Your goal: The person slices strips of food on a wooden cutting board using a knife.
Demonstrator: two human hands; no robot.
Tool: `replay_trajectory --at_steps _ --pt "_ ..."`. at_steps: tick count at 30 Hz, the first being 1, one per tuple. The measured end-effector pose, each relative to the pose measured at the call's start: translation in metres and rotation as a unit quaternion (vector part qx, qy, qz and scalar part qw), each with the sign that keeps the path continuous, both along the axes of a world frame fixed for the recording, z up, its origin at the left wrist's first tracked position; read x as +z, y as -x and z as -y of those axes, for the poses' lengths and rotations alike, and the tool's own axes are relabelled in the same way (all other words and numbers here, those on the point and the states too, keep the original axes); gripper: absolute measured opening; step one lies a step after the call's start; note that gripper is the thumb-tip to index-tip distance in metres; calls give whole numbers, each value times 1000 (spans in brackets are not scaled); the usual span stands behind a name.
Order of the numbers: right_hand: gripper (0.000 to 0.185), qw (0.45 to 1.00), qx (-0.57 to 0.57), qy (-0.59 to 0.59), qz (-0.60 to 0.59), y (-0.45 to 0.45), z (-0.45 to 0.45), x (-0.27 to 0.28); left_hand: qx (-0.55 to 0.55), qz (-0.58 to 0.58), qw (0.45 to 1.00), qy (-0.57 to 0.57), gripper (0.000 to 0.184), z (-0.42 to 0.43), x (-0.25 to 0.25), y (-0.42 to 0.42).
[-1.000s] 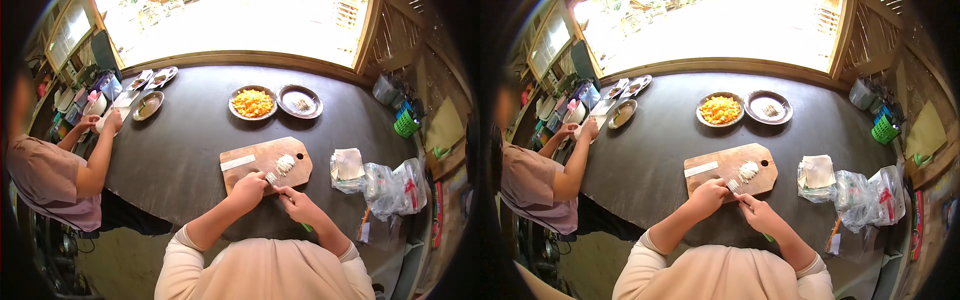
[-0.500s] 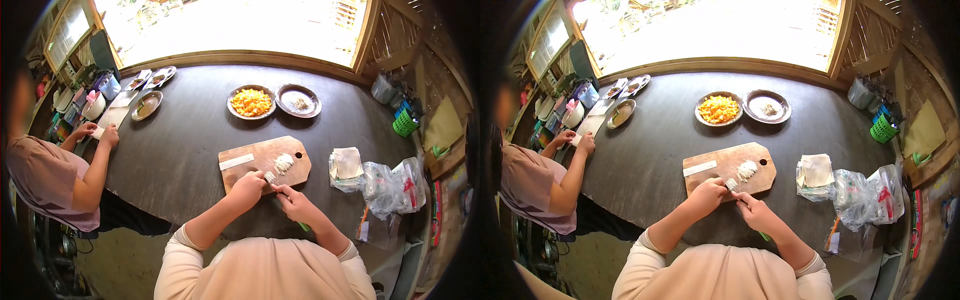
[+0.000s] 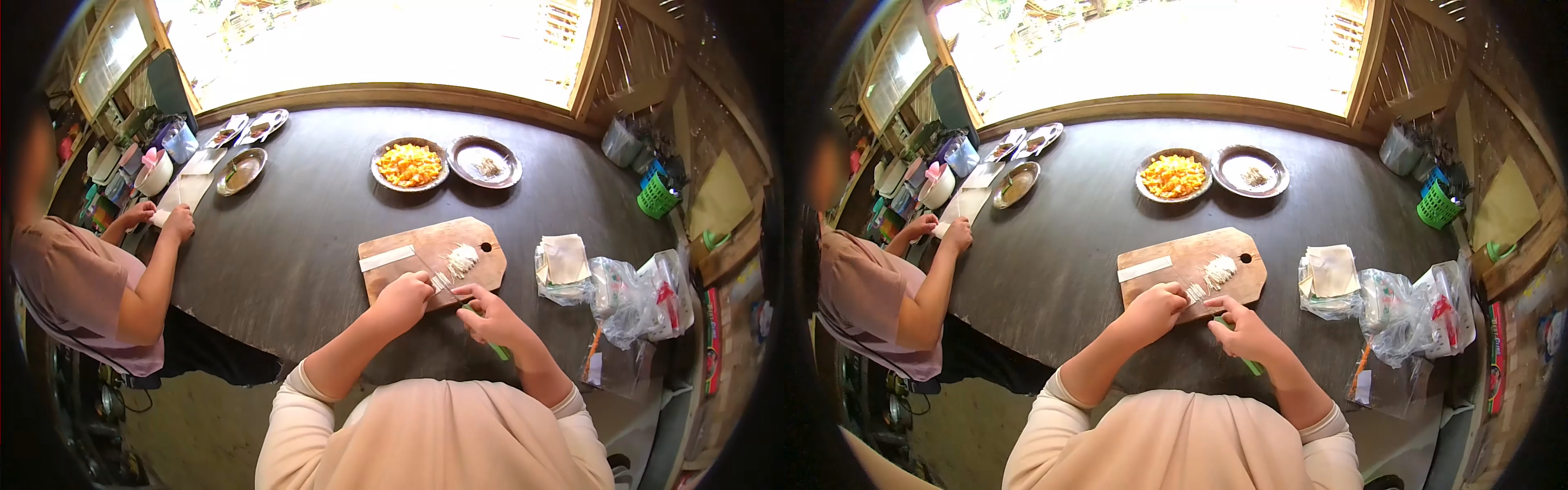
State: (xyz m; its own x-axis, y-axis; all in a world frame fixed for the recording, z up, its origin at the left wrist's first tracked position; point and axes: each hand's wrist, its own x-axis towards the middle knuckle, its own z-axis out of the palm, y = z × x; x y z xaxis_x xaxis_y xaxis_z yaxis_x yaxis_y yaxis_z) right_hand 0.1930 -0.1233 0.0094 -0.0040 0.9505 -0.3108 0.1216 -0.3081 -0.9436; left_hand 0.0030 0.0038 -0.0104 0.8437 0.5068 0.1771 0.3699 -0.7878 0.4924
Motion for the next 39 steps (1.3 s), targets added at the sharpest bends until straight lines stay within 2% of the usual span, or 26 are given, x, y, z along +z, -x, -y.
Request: replay_trajectory --at_steps 4,10,13,18,21,27,33,36,39 --pt "43 1000 -8 0 0 -5 7 8 39 -35 999 -2 18 6 9 2" --pt "42 996 11 5 91 8 17 17 38 -25 998 33 23 4 7 7" --pt "43 991 39 -24 123 11 17 16 12 -54 998 35 26 2 8 5" --pt "39 987 -3 -30 155 10 12 14 -20 -23 999 42 32 2 10 12" --pt "37 987 -47 -24 149 5 9 10 -26 -44 997 51 36 1 9 14" --pt "36 993 7 -16 115 7 14 10 -26 -49 996 64 37 0 14 13" --pt "35 993 -34 -30 112 1 13 7 -17 -66 996 58 37 3 18 13" --pt "35 994 11 -15 104 1 15 10 -11 -79 995 53 37 4 21 13" --pt "36 995 -9 -14 100 1 13 8 -12 -75 996 56 35 4 20 13"
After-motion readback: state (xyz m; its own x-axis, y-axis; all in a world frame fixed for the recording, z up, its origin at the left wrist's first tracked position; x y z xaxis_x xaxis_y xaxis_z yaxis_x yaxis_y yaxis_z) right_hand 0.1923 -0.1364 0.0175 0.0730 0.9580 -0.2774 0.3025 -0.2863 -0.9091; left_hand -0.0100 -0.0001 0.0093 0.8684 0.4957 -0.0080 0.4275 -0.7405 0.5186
